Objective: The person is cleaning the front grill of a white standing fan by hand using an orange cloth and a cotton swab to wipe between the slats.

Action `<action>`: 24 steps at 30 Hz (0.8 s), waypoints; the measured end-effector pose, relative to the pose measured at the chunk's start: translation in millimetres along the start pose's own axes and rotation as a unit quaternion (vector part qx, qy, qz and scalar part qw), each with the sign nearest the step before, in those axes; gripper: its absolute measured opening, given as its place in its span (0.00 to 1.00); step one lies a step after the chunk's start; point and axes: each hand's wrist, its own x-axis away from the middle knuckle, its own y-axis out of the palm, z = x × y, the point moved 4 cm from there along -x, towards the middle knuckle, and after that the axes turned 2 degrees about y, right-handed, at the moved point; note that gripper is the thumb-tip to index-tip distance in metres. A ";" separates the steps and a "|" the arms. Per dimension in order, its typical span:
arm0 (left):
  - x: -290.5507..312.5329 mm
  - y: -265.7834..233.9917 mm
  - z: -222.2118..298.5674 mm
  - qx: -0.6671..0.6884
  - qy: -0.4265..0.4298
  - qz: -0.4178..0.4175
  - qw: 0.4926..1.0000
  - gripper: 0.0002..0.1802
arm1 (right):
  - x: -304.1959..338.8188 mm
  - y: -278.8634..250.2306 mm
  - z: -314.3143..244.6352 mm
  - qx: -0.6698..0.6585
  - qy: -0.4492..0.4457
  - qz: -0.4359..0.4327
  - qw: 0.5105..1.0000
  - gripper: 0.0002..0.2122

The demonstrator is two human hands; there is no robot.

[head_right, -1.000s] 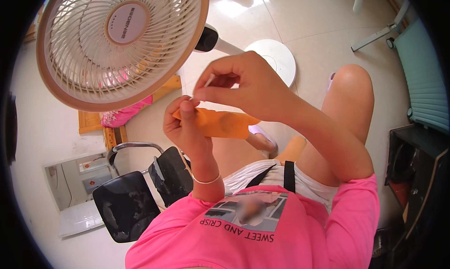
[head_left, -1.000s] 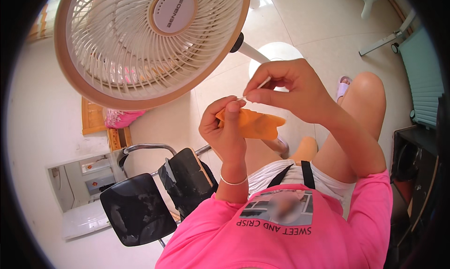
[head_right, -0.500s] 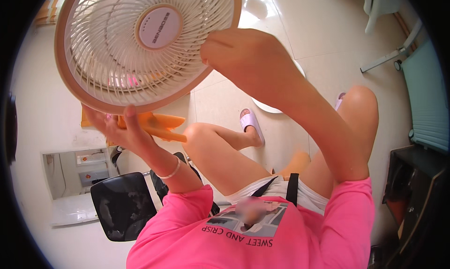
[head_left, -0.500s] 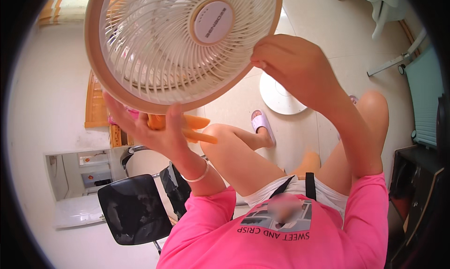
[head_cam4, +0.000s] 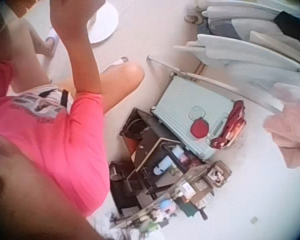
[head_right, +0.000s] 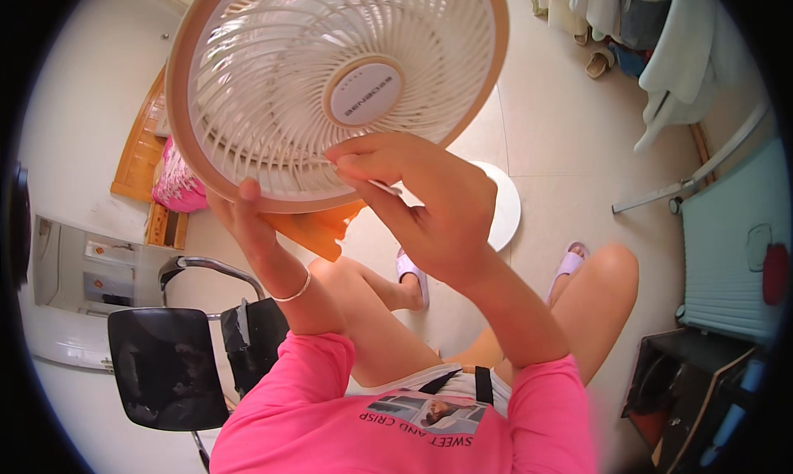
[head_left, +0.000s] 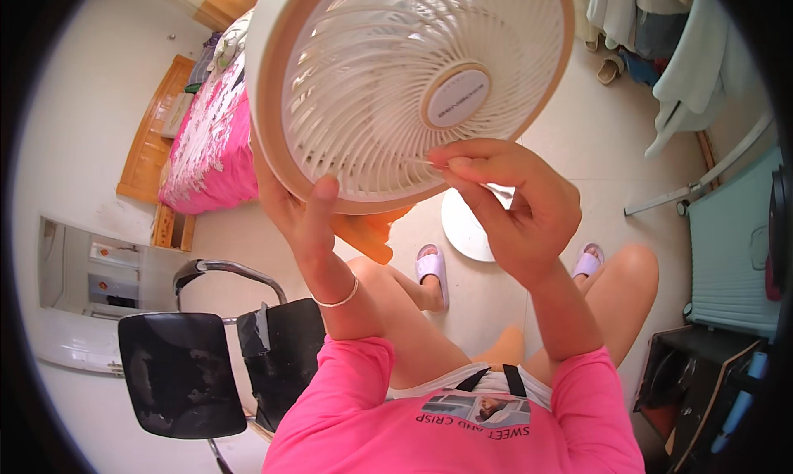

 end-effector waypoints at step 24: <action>11.1 -7.3 -19.4 0.066 -0.009 0.059 0.996 0.37 | 3.3 45.5 0.5 0.220 -0.210 0.058 0.951 0.11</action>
